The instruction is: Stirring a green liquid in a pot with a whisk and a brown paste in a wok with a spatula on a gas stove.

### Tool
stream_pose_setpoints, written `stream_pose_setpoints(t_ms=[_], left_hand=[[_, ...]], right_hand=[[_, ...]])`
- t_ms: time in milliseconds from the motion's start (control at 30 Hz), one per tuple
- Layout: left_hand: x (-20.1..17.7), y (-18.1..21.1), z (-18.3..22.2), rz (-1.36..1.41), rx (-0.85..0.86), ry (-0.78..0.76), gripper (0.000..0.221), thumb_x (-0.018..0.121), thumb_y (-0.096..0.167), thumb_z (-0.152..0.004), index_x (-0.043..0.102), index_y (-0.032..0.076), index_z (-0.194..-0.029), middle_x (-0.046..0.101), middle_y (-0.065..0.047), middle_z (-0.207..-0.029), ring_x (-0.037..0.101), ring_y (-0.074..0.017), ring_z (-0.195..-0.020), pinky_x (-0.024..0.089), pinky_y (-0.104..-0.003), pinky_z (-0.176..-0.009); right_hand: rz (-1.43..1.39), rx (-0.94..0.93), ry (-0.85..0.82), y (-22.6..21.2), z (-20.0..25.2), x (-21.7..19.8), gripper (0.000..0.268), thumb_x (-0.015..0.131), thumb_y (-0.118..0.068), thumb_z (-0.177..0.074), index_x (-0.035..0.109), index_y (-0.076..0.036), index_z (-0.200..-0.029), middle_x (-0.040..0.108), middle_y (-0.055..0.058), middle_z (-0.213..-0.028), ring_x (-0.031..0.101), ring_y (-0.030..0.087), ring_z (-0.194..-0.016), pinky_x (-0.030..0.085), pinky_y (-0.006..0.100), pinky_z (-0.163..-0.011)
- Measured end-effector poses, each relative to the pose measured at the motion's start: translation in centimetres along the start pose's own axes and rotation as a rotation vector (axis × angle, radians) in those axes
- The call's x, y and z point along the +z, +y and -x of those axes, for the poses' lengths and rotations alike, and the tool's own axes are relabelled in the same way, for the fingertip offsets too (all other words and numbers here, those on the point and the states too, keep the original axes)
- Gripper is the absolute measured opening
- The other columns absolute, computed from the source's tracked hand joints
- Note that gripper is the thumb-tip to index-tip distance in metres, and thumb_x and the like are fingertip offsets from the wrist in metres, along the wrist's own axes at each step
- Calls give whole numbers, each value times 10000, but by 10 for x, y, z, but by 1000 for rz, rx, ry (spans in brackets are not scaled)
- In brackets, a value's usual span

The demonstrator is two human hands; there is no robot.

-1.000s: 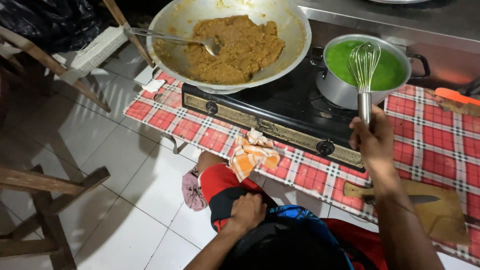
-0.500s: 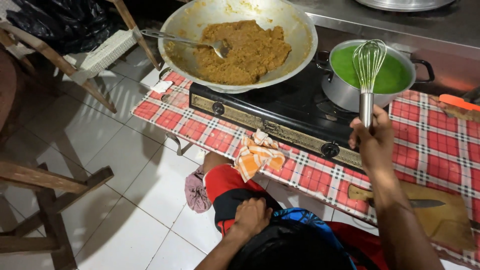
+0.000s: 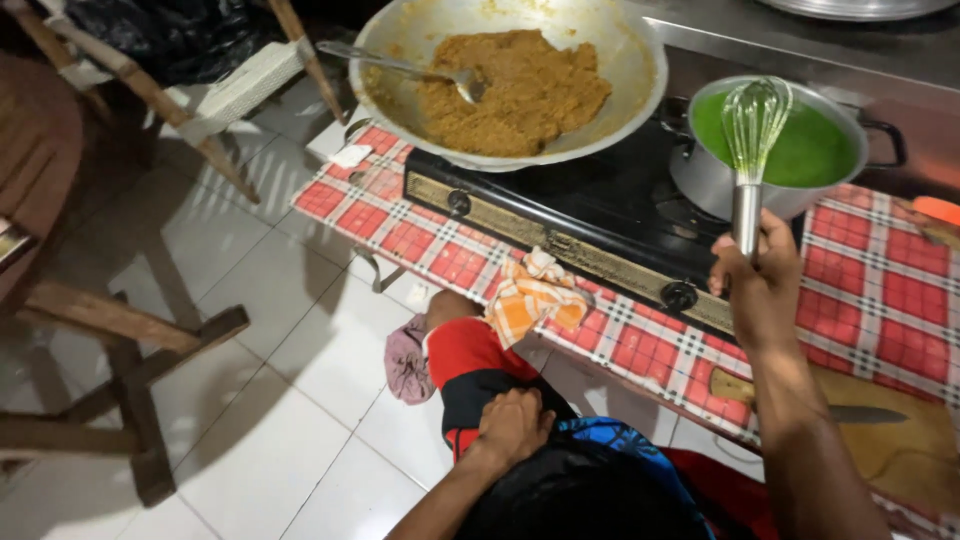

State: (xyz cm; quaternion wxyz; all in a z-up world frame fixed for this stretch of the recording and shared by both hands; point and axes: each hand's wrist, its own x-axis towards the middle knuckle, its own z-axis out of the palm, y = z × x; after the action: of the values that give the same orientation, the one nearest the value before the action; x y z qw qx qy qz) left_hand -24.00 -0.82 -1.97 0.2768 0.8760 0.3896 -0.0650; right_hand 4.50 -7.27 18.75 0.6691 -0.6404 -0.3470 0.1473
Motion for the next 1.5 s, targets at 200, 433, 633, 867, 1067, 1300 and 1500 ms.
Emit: stream_pose_setpoints(t_ms=[200,433,633,867,1067,1300,1500], left_hand=[[-11,15,24,47,-42,-24,425,492,460,-1001,614,88,-1165,651,-231,-1157,599,-485,-1076,436,-586,-936],[0,18,49,99,-106,-2,423,511,468,-984,619,103,-1169,648,-249,-1173,601,-515,-1083,442,-613,-949],[24,15,58,105,-139,42,402,533,485,-969,648,150,-1157,665,-225,-1118,625,-479,-1043,455,-590,-934],[49,2,41,30,-77,104,447,506,534,-971,640,142,-1138,654,-237,-1084,621,-494,-1011,456,-615,-909],[-13,42,1,50,191,336,357,586,372,-937,733,59,-851,695,-246,-901,649,-486,-873,492,-575,-819],[-99,125,-57,386,273,232,266,595,252,-921,737,64,-1045,725,-210,-991,711,-460,-994,582,-563,-839],[-113,167,-67,446,319,230,211,616,297,-939,727,134,-1014,712,-112,-1004,711,-386,-1012,588,-545,-859]], right_hand=[[71,79,-25,-14,12,7,420,527,-41,-1050,384,-7,-1443,568,123,-1030,477,137,-600,404,309,-575],[-109,99,-81,10,19,4,497,542,2,-1071,324,-2,-1517,529,137,-1050,463,120,-637,420,264,-530],[-143,118,-44,21,22,-1,533,557,42,-1002,363,-52,-1489,539,101,-1017,441,103,-565,401,266,-516],[-92,62,-12,17,24,-18,452,551,25,-1027,406,-45,-1449,548,91,-999,464,119,-574,416,276,-531],[-17,11,61,22,8,-45,393,554,2,-1045,380,-61,-1391,525,94,-897,458,138,-536,399,286,-506],[30,-169,117,62,-9,-74,517,555,54,-1031,333,14,-1495,497,142,-759,508,204,-437,402,294,-388],[24,-60,136,40,-1,-74,534,564,13,-1016,337,-7,-1499,505,131,-736,508,186,-432,405,285,-402]])
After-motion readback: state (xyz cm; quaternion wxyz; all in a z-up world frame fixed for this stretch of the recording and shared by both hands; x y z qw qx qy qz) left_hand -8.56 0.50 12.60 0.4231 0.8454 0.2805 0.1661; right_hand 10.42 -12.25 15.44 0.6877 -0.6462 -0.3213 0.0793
